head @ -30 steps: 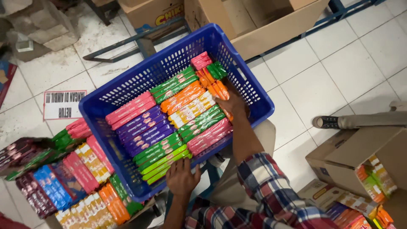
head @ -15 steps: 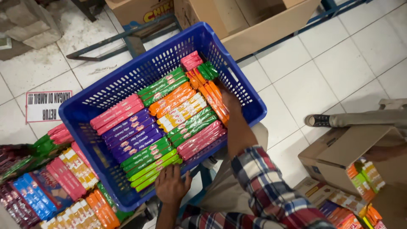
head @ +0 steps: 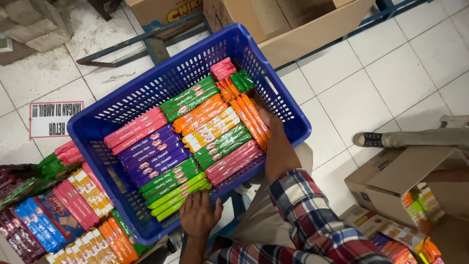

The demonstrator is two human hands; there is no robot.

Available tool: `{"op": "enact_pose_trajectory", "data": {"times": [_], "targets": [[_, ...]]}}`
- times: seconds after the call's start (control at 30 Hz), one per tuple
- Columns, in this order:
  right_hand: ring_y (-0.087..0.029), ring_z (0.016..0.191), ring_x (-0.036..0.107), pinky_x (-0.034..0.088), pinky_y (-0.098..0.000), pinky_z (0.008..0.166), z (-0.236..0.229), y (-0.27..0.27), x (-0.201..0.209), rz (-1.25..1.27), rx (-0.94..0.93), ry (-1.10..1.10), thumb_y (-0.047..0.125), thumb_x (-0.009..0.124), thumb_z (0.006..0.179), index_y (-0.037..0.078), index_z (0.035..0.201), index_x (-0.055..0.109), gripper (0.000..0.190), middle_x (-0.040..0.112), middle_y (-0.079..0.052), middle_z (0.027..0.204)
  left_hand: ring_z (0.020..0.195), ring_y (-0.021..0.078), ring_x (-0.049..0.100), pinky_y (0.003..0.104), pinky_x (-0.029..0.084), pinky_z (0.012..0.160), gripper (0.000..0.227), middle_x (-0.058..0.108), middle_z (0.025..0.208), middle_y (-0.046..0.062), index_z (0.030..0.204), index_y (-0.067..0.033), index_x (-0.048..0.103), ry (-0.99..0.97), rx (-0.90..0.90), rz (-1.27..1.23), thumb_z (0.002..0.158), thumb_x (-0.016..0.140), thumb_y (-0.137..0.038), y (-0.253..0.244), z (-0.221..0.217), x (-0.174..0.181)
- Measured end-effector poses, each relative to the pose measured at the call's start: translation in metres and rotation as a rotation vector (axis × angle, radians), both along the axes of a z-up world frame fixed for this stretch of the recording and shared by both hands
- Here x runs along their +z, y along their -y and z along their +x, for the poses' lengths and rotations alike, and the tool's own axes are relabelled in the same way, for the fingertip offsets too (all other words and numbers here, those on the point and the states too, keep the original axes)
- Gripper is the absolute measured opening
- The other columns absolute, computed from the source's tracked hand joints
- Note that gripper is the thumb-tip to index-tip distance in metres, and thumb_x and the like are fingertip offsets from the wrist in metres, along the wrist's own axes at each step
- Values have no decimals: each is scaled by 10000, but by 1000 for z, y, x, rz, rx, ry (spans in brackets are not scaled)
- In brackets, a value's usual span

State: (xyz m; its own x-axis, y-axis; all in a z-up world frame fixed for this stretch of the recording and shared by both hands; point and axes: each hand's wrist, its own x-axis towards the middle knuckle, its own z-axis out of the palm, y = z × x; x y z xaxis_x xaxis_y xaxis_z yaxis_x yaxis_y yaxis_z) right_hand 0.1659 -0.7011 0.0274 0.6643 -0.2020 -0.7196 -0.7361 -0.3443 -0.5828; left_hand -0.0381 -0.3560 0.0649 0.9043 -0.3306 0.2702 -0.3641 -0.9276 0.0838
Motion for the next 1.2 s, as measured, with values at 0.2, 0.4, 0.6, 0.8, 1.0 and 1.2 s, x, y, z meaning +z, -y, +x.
{"op": "enact_pose_trajectory", "data": {"times": [0.2, 0.4, 0.6, 0.8, 1.0, 1.2], "targets": [[-291, 1577, 190, 139, -388, 1288, 4, 2, -60, -137, -361, -142, 751, 486, 852, 277, 1645, 289, 945, 125, -27, 1741, 946, 231, 670, 363, 466, 737, 401, 683, 970, -3, 975, -211, 665, 27, -2, 31, 924, 464, -554, 1, 1, -1], [-311, 1579, 202, 192, -465, 1267, -10, -26, 52, -25, -228, -50, 783, 429, 794, 396, 1648, 209, 963, 145, -53, 1742, 887, 225, 657, 358, 454, 707, 393, 661, 919, -7, 963, -220, 663, 24, 3, 49, 931, 461, -556, 3, -1, 5], [-350, 1506, 364, 380, -453, 1146, -17, -38, 95, -62, -160, -110, 753, 516, 779, 479, 1635, 187, 957, 283, -9, 1709, 863, 228, 654, 372, 462, 702, 408, 686, 931, -27, 1012, -237, 699, 14, 25, 81, 883, 515, -577, -2, -3, -2], [-319, 1407, 501, 395, -353, 1113, -12, -31, 20, -217, -122, -170, 850, 450, 775, 184, 1538, 504, 1015, 488, -102, 1576, 854, 242, 660, 389, 457, 686, 389, 679, 904, -10, 982, -237, 690, 54, 31, 73, 887, 507, -567, -2, -7, -12], [-433, 1287, 548, 440, -602, 995, -16, -57, -29, -495, -96, -34, 748, 263, 956, 222, 1576, 357, 819, 519, -192, 1491, 875, 218, 668, 367, 455, 691, 372, 667, 878, -22, 966, -258, 686, 25, 43, 147, 852, 526, -574, -2, -4, -9], [-435, 1446, 357, 364, -676, 1050, -11, -63, -25, -498, 71, -55, 734, 233, 961, 210, 1651, 130, 873, 289, -235, 1640, 809, 232, 656, 362, 460, 631, 388, 680, 887, -20, 1012, -245, 717, 66, 4, 147, 845, 545, -551, -11, -9, -33]]}}
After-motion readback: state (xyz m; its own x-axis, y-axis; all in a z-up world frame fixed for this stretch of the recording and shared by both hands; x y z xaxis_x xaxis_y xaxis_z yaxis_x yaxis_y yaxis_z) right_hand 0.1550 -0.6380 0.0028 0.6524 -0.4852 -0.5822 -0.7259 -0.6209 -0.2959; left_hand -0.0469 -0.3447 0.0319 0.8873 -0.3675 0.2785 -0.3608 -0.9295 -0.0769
